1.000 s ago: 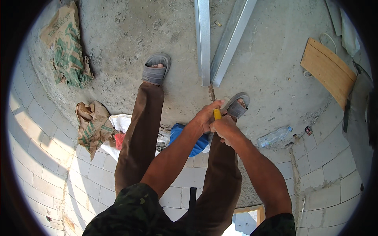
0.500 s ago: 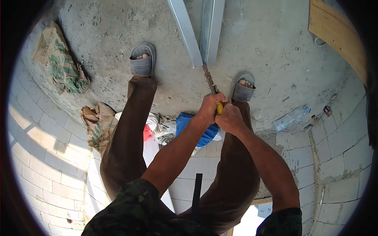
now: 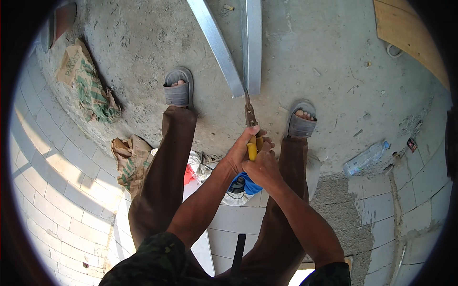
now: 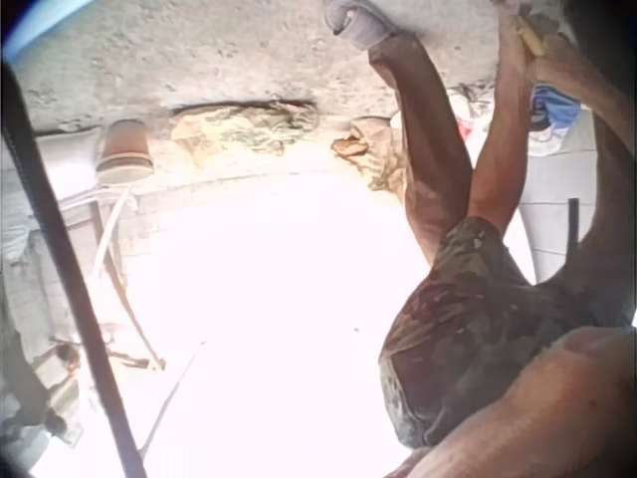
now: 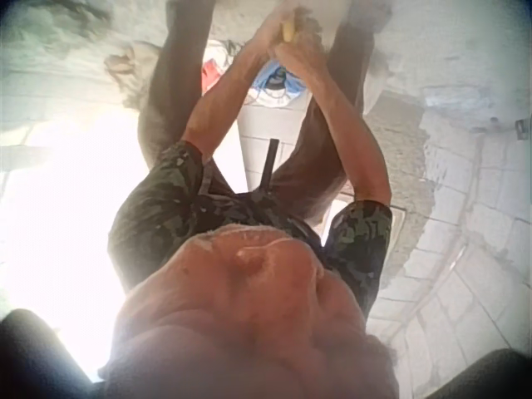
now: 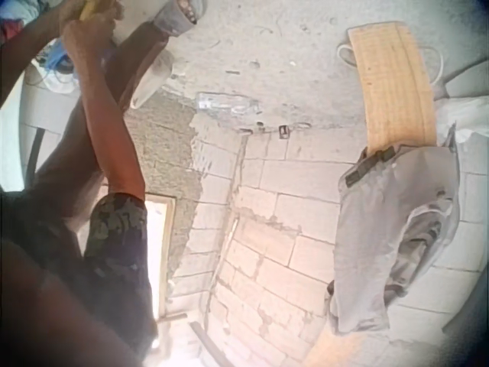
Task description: The person handles metal studs, positioning them on the floor and using snips to cut through the metal edges and profile while working with others in an unfinished room.
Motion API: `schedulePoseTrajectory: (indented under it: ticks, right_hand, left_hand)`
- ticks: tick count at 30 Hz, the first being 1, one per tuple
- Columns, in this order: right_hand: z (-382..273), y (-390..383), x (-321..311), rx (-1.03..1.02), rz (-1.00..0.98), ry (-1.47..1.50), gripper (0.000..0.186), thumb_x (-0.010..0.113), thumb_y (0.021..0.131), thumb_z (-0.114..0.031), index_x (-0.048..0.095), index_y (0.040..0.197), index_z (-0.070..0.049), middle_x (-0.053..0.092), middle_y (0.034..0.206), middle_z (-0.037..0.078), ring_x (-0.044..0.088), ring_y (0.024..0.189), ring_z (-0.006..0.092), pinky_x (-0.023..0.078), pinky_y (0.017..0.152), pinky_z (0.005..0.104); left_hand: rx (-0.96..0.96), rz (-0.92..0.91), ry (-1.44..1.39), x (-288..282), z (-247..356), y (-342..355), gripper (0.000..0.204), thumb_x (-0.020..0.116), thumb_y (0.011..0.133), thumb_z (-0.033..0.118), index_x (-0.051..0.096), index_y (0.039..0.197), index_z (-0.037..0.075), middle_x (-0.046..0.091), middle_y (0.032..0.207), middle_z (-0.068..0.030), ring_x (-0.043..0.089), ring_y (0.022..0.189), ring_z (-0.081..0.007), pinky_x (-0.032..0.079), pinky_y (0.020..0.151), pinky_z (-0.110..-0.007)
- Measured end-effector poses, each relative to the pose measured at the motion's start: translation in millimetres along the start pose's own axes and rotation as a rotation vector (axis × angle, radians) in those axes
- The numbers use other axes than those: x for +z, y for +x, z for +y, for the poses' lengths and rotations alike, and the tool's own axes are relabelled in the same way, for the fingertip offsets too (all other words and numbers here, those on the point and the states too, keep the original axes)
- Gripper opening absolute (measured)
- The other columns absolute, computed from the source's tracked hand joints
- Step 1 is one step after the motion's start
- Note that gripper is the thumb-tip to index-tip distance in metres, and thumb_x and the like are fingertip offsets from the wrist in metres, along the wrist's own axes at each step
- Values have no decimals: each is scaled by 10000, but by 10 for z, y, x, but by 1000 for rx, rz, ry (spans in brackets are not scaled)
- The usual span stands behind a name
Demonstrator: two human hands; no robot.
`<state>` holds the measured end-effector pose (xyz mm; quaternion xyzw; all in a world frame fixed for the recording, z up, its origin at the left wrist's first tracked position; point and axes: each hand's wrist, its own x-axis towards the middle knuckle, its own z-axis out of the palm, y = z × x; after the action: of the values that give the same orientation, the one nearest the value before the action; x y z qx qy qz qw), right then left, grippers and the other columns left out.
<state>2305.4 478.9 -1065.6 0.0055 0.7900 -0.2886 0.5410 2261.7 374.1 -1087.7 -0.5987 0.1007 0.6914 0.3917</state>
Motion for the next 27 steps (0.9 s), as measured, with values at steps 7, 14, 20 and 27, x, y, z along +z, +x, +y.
schedulePoseTrajectory:
  ticks: [7,14,20,27]
  right_hand:
    - [-726,84,-890,549,70,456,526,670,635,-187,552,1048,116,569,992,281,595,918,408,491,709,483]
    - [-1074,499,-1699,766,-331,587,465,691,623,-172,582,987,96,551,864,139,535,758,246,410,609,397]
    - [-967,487,-1166,735,-198,416,520,623,647,-144,553,1073,147,577,1085,303,601,1012,426,498,862,437]
    - [-646,364,-825,436,-21,254,568,593,684,-119,449,1168,141,525,1114,318,539,1076,458,445,957,474]
  left_hand:
    - [-112,-28,11,235,269,-209,540,647,817,435,492,1116,13,596,1005,-196,619,960,-354,511,863,-486]
    - [-149,-131,-65,493,574,-160,446,564,862,419,596,877,-26,645,801,-151,648,748,-266,533,746,-397]
    - [-236,-154,-76,164,531,3,347,616,832,325,579,930,-6,646,916,-176,648,802,-268,535,772,-418]
    - [-213,-104,105,162,522,-32,305,657,812,285,579,981,43,618,960,-145,626,886,-253,511,849,-389]
